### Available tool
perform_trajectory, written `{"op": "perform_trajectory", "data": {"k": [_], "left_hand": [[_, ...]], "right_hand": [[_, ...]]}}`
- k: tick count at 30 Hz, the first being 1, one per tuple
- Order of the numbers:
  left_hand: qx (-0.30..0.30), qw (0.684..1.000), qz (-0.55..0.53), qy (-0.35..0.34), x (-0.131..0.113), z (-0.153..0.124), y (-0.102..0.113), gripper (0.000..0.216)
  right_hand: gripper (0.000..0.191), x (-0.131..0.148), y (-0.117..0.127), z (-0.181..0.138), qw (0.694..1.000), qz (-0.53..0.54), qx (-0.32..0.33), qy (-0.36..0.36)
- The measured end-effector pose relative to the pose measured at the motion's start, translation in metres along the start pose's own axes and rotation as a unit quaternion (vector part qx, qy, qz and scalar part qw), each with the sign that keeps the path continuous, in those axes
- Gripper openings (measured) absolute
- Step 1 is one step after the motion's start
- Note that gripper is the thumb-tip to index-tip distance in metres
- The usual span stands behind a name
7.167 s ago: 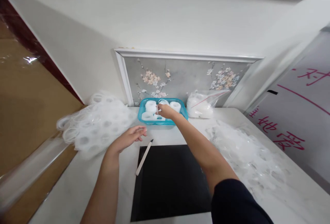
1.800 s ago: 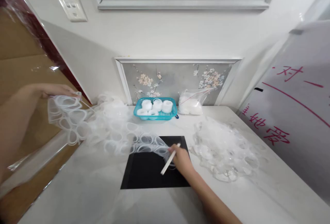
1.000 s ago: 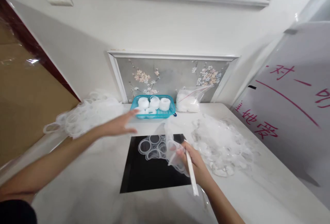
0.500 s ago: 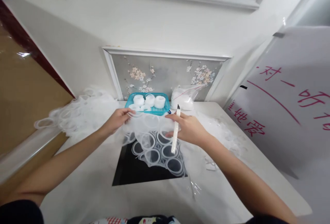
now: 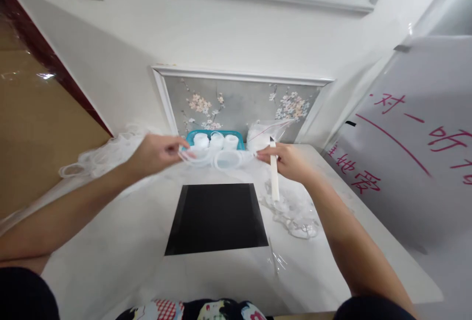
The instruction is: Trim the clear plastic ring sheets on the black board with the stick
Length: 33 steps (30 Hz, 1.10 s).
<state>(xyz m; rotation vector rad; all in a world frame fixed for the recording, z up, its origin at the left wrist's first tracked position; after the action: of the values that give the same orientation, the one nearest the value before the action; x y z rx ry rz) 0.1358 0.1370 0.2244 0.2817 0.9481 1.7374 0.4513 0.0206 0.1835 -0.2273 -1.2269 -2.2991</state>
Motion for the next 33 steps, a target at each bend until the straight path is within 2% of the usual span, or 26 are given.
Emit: {"op": "perform_trajectory", "data": {"k": [2, 4, 5, 6, 7, 9, 12, 14, 17, 19, 21, 26, 30, 33], "left_hand": [[0.141, 0.989, -0.048, -0.001, -0.017, -0.054, -0.023, 0.026], [0.276, 0.953, -0.122, 0.008, -0.029, -0.111, -0.052, 0.025], [0.342, 0.928, -0.143, 0.02, -0.031, -0.136, -0.066, 0.032], [0.39, 0.908, -0.148, 0.029, -0.029, -0.155, -0.079, 0.04], [0.413, 0.899, -0.138, 0.046, -0.023, -0.167, -0.09, 0.045], [0.375, 0.913, -0.076, 0.142, 0.005, -0.168, -0.106, 0.041], [0.277, 0.932, 0.031, 0.233, 0.06, -0.141, -0.118, 0.038], [0.224, 0.928, 0.103, 0.279, 0.095, -0.121, -0.121, 0.037], [0.2, 0.913, 0.166, 0.315, 0.128, -0.108, -0.125, 0.029], [0.203, 0.907, 0.179, 0.322, 0.137, -0.109, -0.128, 0.025], [0.202, 0.905, 0.182, 0.326, 0.141, -0.111, -0.128, 0.026], [0.162, 0.92, 0.185, 0.306, 0.151, -0.097, -0.119, 0.029], [0.129, 0.933, 0.185, 0.279, 0.159, -0.077, -0.119, 0.028], [0.109, 0.94, 0.185, 0.265, 0.162, -0.073, -0.124, 0.028]], "right_hand": [[0.027, 0.002, -0.014, -0.031, 0.995, 0.036, 0.087, -0.023], [0.028, 0.002, -0.035, -0.064, 0.978, 0.09, 0.179, -0.061], [0.03, 0.0, -0.047, -0.079, 0.966, 0.115, 0.217, -0.085], [0.031, -0.004, -0.06, -0.093, 0.953, 0.135, 0.25, -0.109], [0.029, -0.009, -0.072, -0.104, 0.942, 0.145, 0.272, -0.133], [0.019, -0.026, -0.093, -0.113, 0.937, 0.125, 0.271, -0.179], [0.019, -0.054, -0.118, -0.098, 0.951, -0.017, 0.184, -0.246], [0.021, -0.066, -0.136, -0.079, 0.943, -0.112, 0.144, -0.278], [0.022, -0.067, -0.165, -0.053, 0.931, -0.165, 0.147, -0.29], [0.019, -0.063, -0.181, -0.045, 0.929, -0.18, 0.153, -0.285], [0.024, -0.06, -0.189, -0.042, 0.928, -0.191, 0.153, -0.282], [0.035, -0.062, -0.184, -0.034, 0.928, -0.213, 0.122, -0.281], [0.035, -0.067, -0.182, -0.018, 0.924, -0.23, 0.095, -0.291], [0.031, -0.071, -0.188, -0.01, 0.917, -0.234, 0.09, -0.309]]}}
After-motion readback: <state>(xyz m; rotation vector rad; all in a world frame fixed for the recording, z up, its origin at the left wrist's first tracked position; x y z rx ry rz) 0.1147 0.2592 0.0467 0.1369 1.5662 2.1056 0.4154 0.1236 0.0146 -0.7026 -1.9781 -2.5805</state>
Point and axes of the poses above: each hand's wrist, its own z-axis towards the middle knuckle, its own y-axis out of the back of the hand, x = y × z, the point moved 3 cm from there along z, towards the middle knuckle, and after that the axes turned 8 degrees about -x, right-handed, at the moved point
